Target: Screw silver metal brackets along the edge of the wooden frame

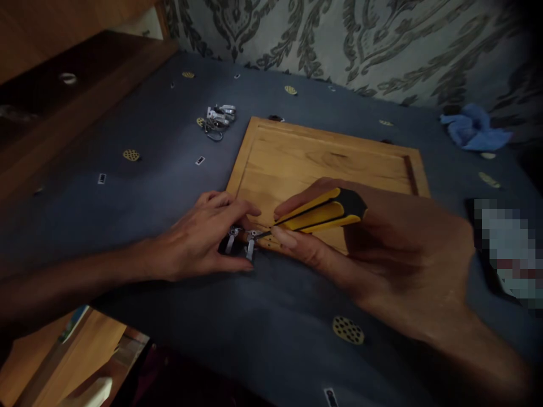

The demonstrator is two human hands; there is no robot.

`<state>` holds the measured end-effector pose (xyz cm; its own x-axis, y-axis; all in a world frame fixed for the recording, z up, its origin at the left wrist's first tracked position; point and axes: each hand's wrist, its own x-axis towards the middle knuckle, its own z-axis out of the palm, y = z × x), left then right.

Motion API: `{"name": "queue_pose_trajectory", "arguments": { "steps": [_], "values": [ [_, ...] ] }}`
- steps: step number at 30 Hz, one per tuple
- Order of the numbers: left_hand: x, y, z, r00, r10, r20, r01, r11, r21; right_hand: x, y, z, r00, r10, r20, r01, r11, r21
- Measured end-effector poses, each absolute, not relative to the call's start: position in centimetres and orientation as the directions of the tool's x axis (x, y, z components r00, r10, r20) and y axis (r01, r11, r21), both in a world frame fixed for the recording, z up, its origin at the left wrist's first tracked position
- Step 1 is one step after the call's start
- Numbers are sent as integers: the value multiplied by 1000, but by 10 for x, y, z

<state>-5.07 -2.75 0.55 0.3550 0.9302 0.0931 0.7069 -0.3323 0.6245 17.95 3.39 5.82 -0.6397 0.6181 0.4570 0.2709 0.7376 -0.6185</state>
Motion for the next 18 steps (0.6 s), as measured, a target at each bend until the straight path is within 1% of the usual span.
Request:
{"name": "queue_pose_trajectory", "arguments": {
  "steps": [3, 5, 7, 9, 13, 15, 18],
  "values": [
    [-52, -27, 5, 369, 924, 100, 695, -346, 630, 184, 34, 63, -650, 602, 464, 256, 748, -612],
    [-52, -27, 4, 372, 923, 96, 694, -345, 632, 188, 33, 69, -627, 621, 470, 281, 743, -607],
    [-53, -28, 4, 373, 923, 96, 691, -346, 635, 190, 34, 72, -567, 668, 482, 340, 723, -601],
    [-53, -28, 3, 379, 919, 111, 685, -359, 634, 190, 37, 71, -488, 708, 511, 360, 696, -621],
    [-55, -29, 0, 398, 903, 160, 669, -405, 623, 182, 54, 56, -361, 740, 568, 288, 668, -686],
    [-55, -29, -2, 404, 900, 164, 664, -412, 623, 179, 64, 47, -360, 754, 550, 241, 645, -725],
    [-56, -28, -3, 406, 898, 167, 666, -416, 618, 180, 70, 34, -377, 774, 508, 256, 614, -746]
  ]
}}
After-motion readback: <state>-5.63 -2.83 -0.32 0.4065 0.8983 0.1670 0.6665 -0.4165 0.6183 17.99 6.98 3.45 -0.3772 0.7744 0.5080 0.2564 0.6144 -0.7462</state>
